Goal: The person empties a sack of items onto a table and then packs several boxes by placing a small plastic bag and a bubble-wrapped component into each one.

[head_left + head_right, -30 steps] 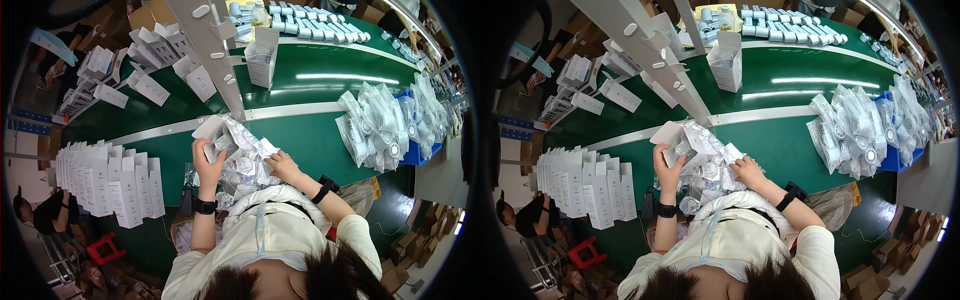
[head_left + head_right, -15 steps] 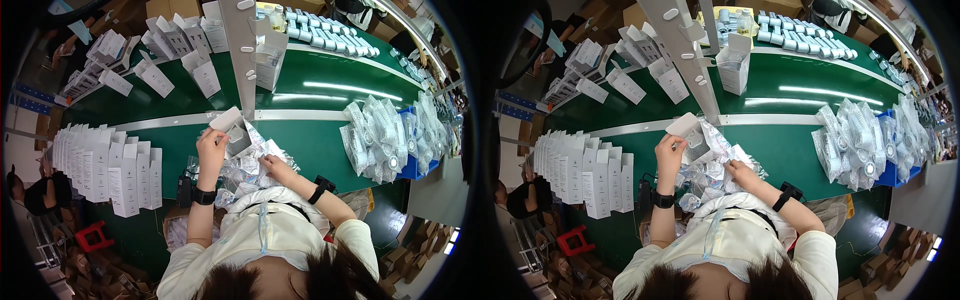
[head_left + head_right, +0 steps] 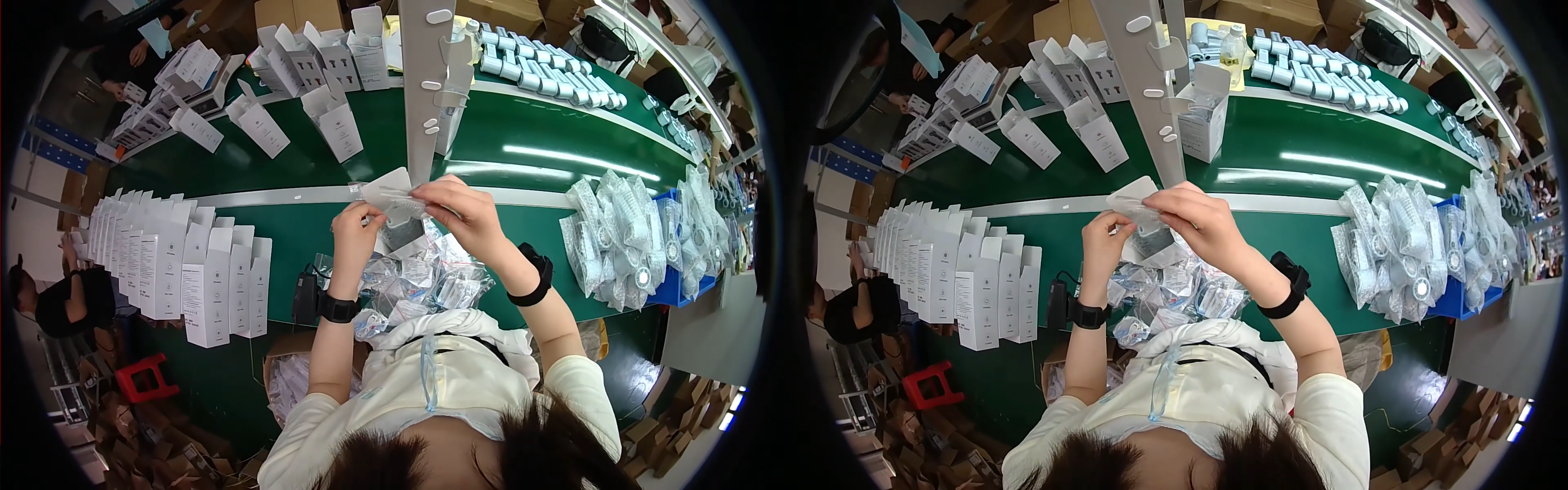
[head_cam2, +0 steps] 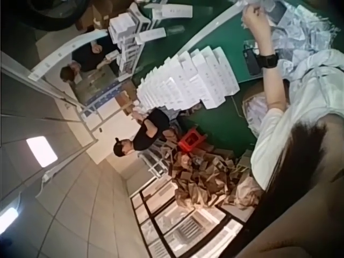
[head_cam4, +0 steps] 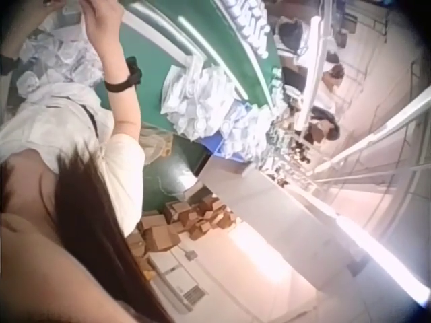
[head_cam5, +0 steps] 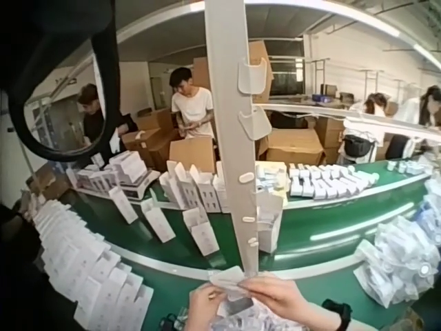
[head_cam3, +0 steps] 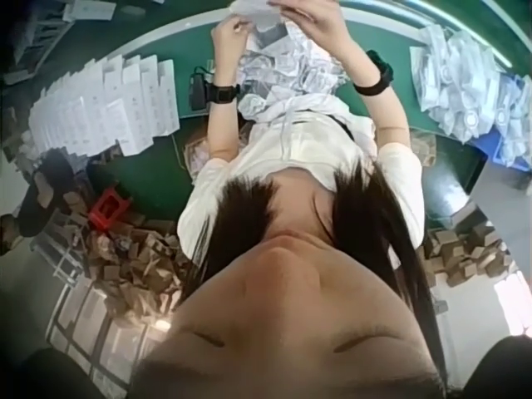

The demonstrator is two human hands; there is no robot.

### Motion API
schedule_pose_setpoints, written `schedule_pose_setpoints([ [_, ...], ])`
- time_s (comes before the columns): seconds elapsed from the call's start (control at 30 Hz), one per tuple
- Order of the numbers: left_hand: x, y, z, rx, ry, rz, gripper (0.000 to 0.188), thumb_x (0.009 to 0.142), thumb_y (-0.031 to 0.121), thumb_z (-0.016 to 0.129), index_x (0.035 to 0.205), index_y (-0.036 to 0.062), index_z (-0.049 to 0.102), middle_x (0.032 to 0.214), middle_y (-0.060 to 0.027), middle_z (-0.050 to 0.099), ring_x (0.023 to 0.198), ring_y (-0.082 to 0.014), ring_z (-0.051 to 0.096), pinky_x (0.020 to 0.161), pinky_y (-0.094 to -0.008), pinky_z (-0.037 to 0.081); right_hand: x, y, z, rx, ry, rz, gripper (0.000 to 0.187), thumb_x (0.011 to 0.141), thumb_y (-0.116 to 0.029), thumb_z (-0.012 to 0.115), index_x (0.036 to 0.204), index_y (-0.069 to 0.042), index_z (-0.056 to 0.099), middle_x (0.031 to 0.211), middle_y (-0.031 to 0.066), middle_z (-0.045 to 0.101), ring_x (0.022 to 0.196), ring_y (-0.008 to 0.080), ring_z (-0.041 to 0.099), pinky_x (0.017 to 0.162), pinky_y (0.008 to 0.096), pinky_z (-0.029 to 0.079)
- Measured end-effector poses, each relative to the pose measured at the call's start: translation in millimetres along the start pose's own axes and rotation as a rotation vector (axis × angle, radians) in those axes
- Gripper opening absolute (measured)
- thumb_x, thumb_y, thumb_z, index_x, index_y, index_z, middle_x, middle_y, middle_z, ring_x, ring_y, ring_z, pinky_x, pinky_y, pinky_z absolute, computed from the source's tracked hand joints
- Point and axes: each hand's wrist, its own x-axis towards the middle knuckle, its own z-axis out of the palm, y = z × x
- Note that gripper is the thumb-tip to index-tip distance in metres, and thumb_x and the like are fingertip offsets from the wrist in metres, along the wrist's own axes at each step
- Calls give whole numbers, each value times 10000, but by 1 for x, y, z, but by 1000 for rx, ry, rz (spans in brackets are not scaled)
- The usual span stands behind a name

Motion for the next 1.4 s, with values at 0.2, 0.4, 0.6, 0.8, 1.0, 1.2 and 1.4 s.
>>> schedule_pose_setpoints([
  [0.2, 5, -6, -7, -45, -22, -26, 103, 654, 20, 652, 727, -28, 598, 692, -99, 579, 601, -215, 555, 556, -277, 415, 11, 4, 14, 166, -19, -22, 237, 659, 100, 598, 877, 6, 613, 847, 98, 612, 767, 239, 566, 671, 293, 454],
  [0.4, 10, -8, -6, -94, -111, -97, 74, 680, -8, 628, 739, -40, 595, 650, -52, 547, 596, -109, 502, 535, -230, 373, -12, 34, 31, -58, -402, -123, 178, 635, 70, 622, 792, -14, 621, 887, 78, 601, 880, 250, 541, 736, 328, 448],
  [0.6, -1, -17, -4, -169, -85, -86, 51, 696, -31, 625, 728, -48, 590, 667, -23, 553, 610, -75, 495, 548, -208, 376, -41, 47, 22, -285, -421, -171, 581, 565, -65, 736, 1098, -82, 507, 1121, 106, 503, 1102, 254, 441, 912, 359, 369],
  [0.8, -27, 8, -19, -469, -59, -84, 426, 720, 63, 654, 1109, 39, 483, 1243, -141, 420, 1127, -248, 444, 860, -335, 433, -91, 81, 48, 310, 13, 589, 1196, 446, -220, 836, 1370, -90, 88, 1317, 127, 324, 1215, 238, 350, 997, 365, 302],
  [1.0, -71, -45, -218, 1486, 389, -391, 1083, 512, 296, 794, 1382, 170, 162, 1430, -154, 94, 1267, -398, 170, 968, -518, 244, -98, 89, -22, 499, 422, 658, 1149, 465, -190, 827, 1365, -46, 127, 1317, 104, 333, 1211, 226, 345, 988, 353, 307],
  [1.2, -109, -81, -234, 1360, 206, -658, 918, 617, 57, 706, 1372, 157, 193, 1374, -195, 247, 1250, -365, 258, 950, -483, 283, -48, 165, -81, 170, 557, 465, 1054, 532, -114, 788, 1365, -55, 146, 1296, 103, 349, 1186, 218, 367, 966, 333, 321],
  [1.4, -71, 31, -81, 636, 36, -43, 992, 487, 172, 774, 1338, 92, 270, 1363, -189, 221, 1166, -404, 278, 962, -471, 260, -33, 251, -132, 59, 662, 429, 1017, 576, -120, 774, 1370, -80, 139, 1285, 122, 346, 1175, 242, 365, 966, 349, 314],
])
